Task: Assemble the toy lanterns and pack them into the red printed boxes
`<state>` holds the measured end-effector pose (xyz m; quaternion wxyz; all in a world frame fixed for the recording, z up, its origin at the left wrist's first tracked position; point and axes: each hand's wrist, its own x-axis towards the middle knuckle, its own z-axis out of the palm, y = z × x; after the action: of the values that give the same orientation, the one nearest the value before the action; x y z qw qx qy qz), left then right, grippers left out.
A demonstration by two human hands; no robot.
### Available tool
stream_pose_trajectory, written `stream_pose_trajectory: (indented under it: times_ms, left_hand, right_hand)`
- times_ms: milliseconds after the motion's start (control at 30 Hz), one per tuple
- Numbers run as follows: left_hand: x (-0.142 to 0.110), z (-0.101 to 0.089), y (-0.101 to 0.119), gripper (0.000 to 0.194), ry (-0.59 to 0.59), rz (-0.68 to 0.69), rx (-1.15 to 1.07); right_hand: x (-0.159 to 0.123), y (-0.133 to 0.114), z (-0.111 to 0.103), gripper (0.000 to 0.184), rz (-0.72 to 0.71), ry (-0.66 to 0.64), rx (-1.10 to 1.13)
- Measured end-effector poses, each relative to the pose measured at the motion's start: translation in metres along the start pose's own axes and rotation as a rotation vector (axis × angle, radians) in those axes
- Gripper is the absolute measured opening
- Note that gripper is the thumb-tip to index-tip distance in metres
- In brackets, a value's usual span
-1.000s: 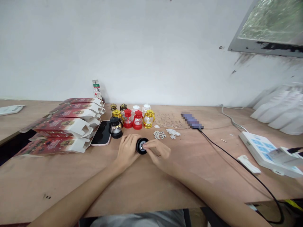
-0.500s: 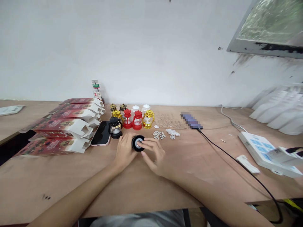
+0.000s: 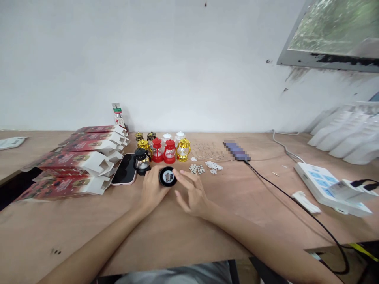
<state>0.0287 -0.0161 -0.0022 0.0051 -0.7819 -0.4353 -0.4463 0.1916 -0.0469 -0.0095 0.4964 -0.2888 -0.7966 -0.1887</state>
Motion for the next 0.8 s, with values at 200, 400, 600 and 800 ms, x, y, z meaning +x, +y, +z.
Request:
stream_pose_trajectory:
  times_ms: [200,400,600,800]
  left_hand:
    - [0.003,-0.004,-0.005,0.027,0.022,0.007,0.012]
    - [0.002,-0.007,-0.004,0.026,-0.009,0.031,0.019]
    - [0.003,-0.007,-0.004,0.025,-0.022,0.042,0.036]
    - [0.002,-0.007,-0.005,0.027,-0.039,0.063,0.056]
  right_hand:
    - [-0.001,0.056,-0.007,0.029,0.354,-0.172,-0.294]
    - [0.006,0.067,-0.016,0.036,0.643,-0.678,-0.549]
    - [0.01,0.055,-0.012,0.029,0.649,-0.828,-0.582]
    - [0.009,0.056,-0.009,0.029,0.637,-0.857,-0.508]
